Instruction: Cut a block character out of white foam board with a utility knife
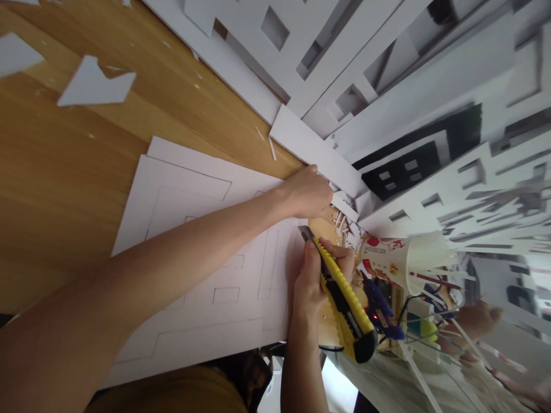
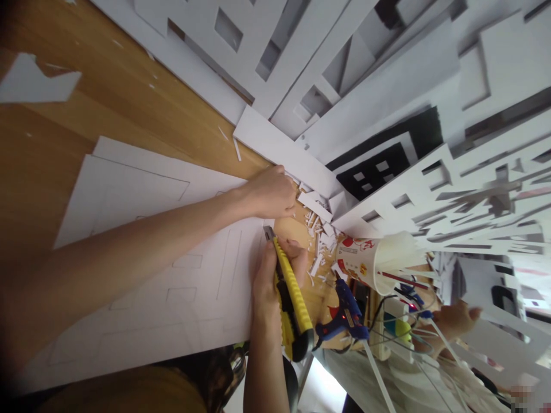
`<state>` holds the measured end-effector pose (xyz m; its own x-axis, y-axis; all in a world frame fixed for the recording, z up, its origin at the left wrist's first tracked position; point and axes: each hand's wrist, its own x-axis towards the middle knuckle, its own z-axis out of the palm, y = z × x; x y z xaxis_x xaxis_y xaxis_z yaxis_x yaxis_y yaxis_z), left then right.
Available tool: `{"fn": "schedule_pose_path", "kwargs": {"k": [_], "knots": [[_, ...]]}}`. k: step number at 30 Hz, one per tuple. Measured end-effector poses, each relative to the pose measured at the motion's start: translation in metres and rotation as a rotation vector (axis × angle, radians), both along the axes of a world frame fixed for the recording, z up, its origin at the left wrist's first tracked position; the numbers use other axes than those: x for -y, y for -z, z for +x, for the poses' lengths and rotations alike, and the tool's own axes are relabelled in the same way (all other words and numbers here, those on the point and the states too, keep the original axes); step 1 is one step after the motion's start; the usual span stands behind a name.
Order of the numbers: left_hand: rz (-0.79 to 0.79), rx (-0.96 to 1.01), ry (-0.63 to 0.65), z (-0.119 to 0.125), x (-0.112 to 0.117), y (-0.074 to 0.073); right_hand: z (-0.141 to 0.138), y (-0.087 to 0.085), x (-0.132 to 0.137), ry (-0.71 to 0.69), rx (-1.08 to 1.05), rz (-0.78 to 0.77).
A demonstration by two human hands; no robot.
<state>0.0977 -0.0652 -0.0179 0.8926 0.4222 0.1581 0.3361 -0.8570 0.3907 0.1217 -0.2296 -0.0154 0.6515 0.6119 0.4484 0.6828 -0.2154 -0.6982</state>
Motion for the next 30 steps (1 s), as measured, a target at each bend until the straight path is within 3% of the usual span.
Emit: {"fn": "schedule_pose_path", "kwargs": {"k": [30], "knots": [[0.007,0.020,-0.002,0.0008,-0.0008,0.0022,0.0022,0.0030,0.0029,0.011,0.018,-0.020]]}}
